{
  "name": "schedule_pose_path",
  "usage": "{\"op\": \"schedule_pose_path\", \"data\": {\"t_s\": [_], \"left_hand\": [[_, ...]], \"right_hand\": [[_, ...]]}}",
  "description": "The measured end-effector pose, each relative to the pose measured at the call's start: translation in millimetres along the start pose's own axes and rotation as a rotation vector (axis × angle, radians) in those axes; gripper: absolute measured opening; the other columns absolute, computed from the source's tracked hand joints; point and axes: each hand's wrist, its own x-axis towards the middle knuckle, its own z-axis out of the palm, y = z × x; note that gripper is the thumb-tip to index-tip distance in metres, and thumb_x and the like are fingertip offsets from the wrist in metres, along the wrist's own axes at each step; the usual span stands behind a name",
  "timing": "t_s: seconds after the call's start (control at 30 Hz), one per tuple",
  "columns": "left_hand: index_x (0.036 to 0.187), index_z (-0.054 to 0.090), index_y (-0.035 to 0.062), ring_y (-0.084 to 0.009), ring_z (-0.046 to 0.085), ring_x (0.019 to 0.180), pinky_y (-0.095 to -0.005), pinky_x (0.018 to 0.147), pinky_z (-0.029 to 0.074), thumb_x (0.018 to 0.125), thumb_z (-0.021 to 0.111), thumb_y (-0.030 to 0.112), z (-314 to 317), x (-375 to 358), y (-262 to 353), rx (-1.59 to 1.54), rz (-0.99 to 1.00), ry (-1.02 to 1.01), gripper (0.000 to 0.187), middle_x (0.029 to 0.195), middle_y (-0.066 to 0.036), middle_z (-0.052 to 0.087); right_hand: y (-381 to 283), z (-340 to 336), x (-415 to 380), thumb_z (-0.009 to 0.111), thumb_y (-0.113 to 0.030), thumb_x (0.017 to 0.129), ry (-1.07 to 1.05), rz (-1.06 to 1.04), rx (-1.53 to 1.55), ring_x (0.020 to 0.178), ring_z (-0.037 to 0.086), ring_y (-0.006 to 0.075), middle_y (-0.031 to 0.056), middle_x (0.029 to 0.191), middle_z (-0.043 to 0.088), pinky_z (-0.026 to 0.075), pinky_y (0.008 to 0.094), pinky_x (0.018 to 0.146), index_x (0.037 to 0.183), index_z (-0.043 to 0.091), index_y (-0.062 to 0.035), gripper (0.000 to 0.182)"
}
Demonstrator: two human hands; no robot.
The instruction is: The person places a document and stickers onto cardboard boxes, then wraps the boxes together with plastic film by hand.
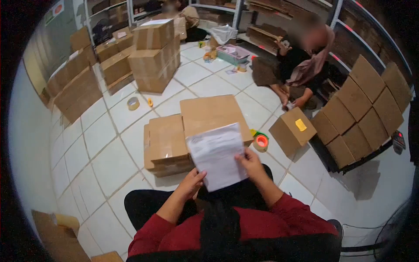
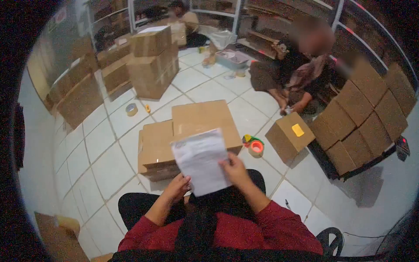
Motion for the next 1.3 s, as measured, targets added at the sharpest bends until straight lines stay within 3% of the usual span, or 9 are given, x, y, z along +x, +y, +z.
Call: {"op": "schedule_pose_path", "data": {"t_s": [0.07,0.17,0.23,0.37,0.43,0.73,0.97,1.07,1.3], "left_hand": [[0.121,0.029,0.0087,-0.0179,0.04,0.102,-0.0317,0.08,0.035,0.077,0.051,0.033,-7,2,-1,0.094,-0.005,-0.075,0.055,0.116,-0.006,0.039],[0.12,0.032,0.0092,-0.0193,0.042,0.1,-0.0333,0.078,0.037,0.076,0.05,0.039,-26,14,-21,0.18,-0.004,-0.023,0.056,0.113,-0.006,0.042],[0.117,0.037,0.0073,-0.0241,0.045,0.099,-0.0353,0.079,0.038,0.075,0.05,0.043,-38,23,-31,0.632,-0.175,0.049,0.057,0.11,-0.011,0.046],[0.115,0.039,0.0073,-0.0308,0.045,0.099,-0.0368,0.081,0.037,0.074,0.05,0.044,-59,32,-67,1.052,-0.145,0.042,0.057,0.108,-0.017,0.047],[0.116,0.039,0.009,-0.0348,0.041,0.102,-0.0373,0.084,0.035,0.073,0.05,0.045,-63,33,-78,1.314,-0.133,-0.109,0.057,0.112,-0.021,0.042],[0.118,0.037,0.0102,-0.0338,0.038,0.105,-0.0381,0.087,0.033,0.073,0.049,0.046,-71,43,-87,1.365,-0.14,-0.141,0.058,0.114,-0.021,0.039],[0.118,0.037,0.01,-0.0344,0.038,0.106,-0.0381,0.087,0.033,0.074,0.047,0.046,-68,45,-85,1.38,-0.181,-0.185,0.057,0.117,-0.022,0.036],[0.118,0.036,0.0103,-0.0349,0.038,0.106,-0.0381,0.087,0.033,0.074,0.047,0.046,-69,43,-87,1.393,-0.148,-0.162,0.057,0.118,-0.022,0.035],[0.118,0.035,0.0107,-0.035,0.038,0.105,-0.0392,0.087,0.033,0.074,0.047,0.046,-71,46,-91,1.398,-0.174,-0.192,0.058,0.117,-0.021,0.036]], "right_hand": [[17,-18,25,0.053,-0.009,0.075,0.099,-0.11,-0.186,0.081,0.05,0.0133,0.0084,0.088,0.055,0.04,0.0258,0.072,0.097,0.048,0.0019,0.025],[-17,-23,64,0.051,-0.006,0.075,0.145,-0.038,0.086,0.082,0.052,0.0166,0.0117,0.091,0.054,0.04,0.0265,0.073,0.102,0.044,0.0052,0.031],[-29,-23,95,0.05,-0.005,0.075,0.142,-0.033,0.18,0.081,0.052,0.0177,0.0125,0.091,0.054,0.041,0.0266,0.073,0.104,0.042,0.0063,0.033],[-13,-19,158,0.05,-0.004,0.074,0.077,0.027,0.221,0.079,0.053,0.0191,0.0141,0.09,0.055,0.041,0.0267,0.071,0.105,0.043,0.0075,0.033],[5,-14,180,0.05,-0.004,0.074,0.047,0.078,0.15,0.078,0.054,0.0197,0.0148,0.09,0.055,0.042,0.0268,0.07,0.104,0.044,0.0077,0.033],[45,-11,220,0.058,-0.003,0.068,0.118,0.112,-0.253,0.075,0.055,0.0186,0.0143,0.086,0.058,0.042,0.0264,0.066,0.101,0.048,0.0065,0.036],[51,-13,221,0.062,-0.006,0.061,0.198,0.078,-0.554,0.082,0.055,0.025,0.0184,0.091,0.056,0.043,0.0292,0.07,0.105,0.047,0.0033,0.047],[79,-20,235,0.062,-0.006,0.061,0.22,-0.026,-0.425,0.084,0.055,0.0257,0.0181,0.092,0.056,0.043,0.0295,0.072,0.105,0.048,0.0017,0.047],[30,3,209,0.06,-0.004,0.064,0.193,0.104,-0.642,0.082,0.055,0.0226,0.0167,0.093,0.056,0.041,0.0273,0.072,0.108,0.045,0.0016,0.047]]}}
